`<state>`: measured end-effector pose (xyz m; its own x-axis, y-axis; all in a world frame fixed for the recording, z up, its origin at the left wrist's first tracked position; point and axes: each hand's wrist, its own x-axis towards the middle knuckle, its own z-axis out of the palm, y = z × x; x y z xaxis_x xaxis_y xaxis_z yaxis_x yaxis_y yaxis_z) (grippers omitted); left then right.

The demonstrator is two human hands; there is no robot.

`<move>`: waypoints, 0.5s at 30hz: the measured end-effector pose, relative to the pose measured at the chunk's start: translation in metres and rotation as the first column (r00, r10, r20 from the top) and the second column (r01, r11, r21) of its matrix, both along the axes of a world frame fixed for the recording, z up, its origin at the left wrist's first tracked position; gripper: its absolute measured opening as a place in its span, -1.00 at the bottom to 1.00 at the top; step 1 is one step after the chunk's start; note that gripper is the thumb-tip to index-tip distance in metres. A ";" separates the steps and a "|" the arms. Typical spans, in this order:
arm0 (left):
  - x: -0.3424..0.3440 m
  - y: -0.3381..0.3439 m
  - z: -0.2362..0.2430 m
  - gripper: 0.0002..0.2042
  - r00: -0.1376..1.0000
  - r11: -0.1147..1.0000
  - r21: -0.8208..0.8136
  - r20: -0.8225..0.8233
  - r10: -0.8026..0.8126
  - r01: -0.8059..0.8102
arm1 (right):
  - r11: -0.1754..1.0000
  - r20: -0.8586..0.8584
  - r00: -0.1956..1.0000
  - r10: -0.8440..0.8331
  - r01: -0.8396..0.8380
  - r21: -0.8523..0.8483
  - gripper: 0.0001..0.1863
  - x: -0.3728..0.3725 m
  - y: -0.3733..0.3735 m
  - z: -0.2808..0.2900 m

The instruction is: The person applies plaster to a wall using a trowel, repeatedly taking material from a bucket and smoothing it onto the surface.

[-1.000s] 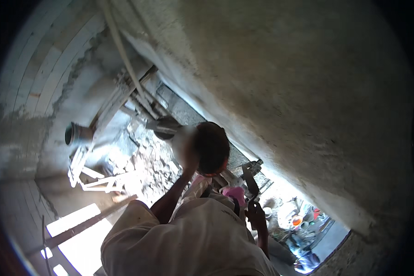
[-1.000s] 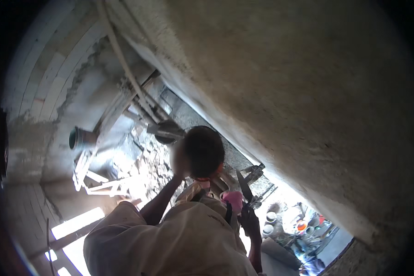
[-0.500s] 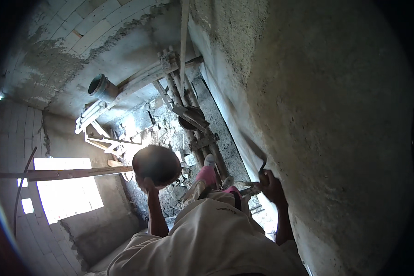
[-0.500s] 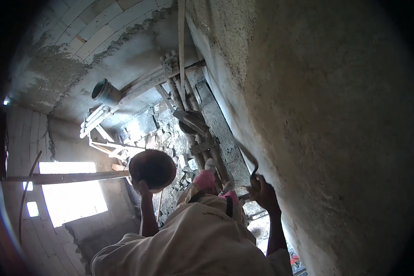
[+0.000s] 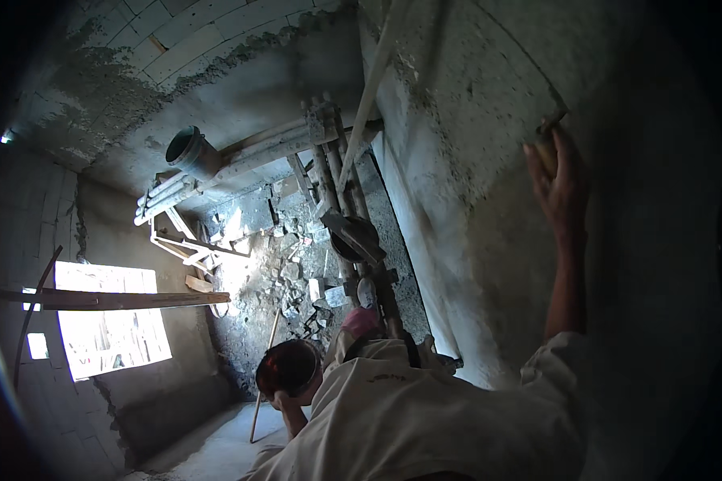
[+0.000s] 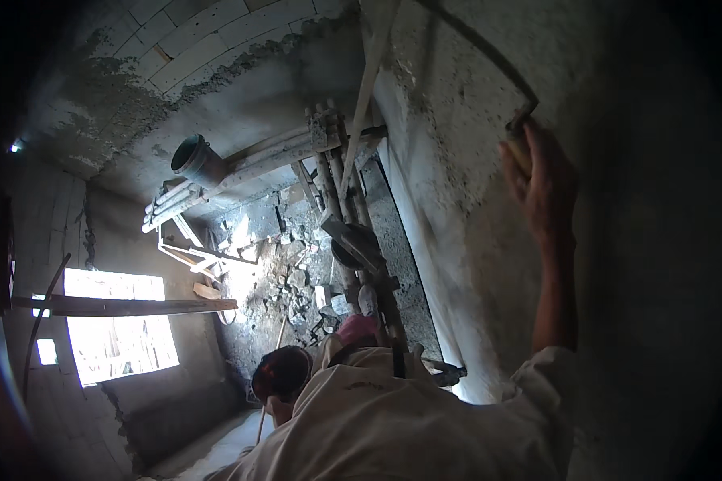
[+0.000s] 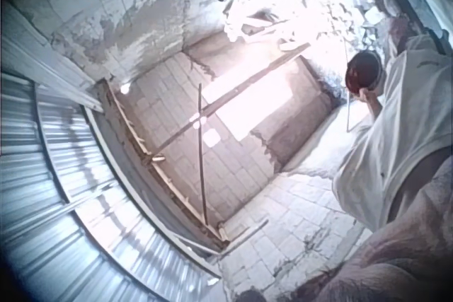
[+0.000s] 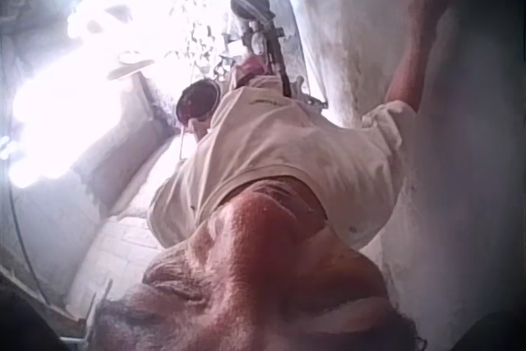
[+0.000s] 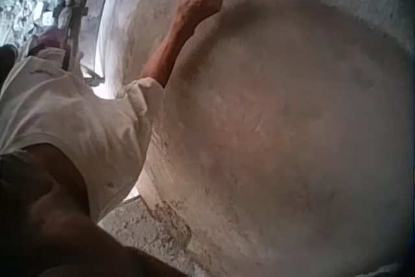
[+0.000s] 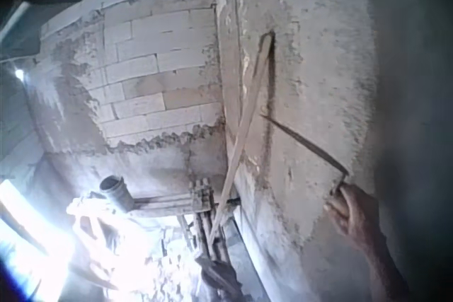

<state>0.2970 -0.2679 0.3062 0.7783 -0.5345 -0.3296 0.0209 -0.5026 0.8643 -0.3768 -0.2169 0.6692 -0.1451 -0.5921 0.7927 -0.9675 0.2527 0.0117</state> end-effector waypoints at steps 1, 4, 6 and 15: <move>-0.002 -0.001 0.000 -0.70 1.000 1.000 0.018 -0.005 0.015 -0.015 | 0.999 0.009 0.999 -0.036 0.036 0.033 -0.56 -0.016 -0.019 -0.004; -0.005 -0.009 -0.005 -0.71 0.998 0.996 0.061 -0.028 0.062 -0.060 | 0.982 -0.028 0.984 -0.178 0.179 0.051 -0.54 -0.045 -0.048 -0.028; -0.014 -0.023 -0.006 -0.72 0.996 0.994 0.084 -0.043 0.076 -0.072 | 0.963 -0.060 0.962 -0.265 0.268 0.035 -0.52 -0.059 -0.052 -0.043; -0.030 -0.094 0.008 -0.76 0.991 0.991 0.058 -0.050 0.127 -0.124 | 0.847 0.063 0.844 -0.532 0.531 0.029 -0.52 -0.067 -0.057 -0.084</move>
<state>0.2670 -0.3616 0.3140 0.8185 -0.4142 -0.3981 0.1316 -0.5393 0.8318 -0.4435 -0.2741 0.5855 -0.4917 -0.4170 0.7644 -0.6834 0.7289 -0.0420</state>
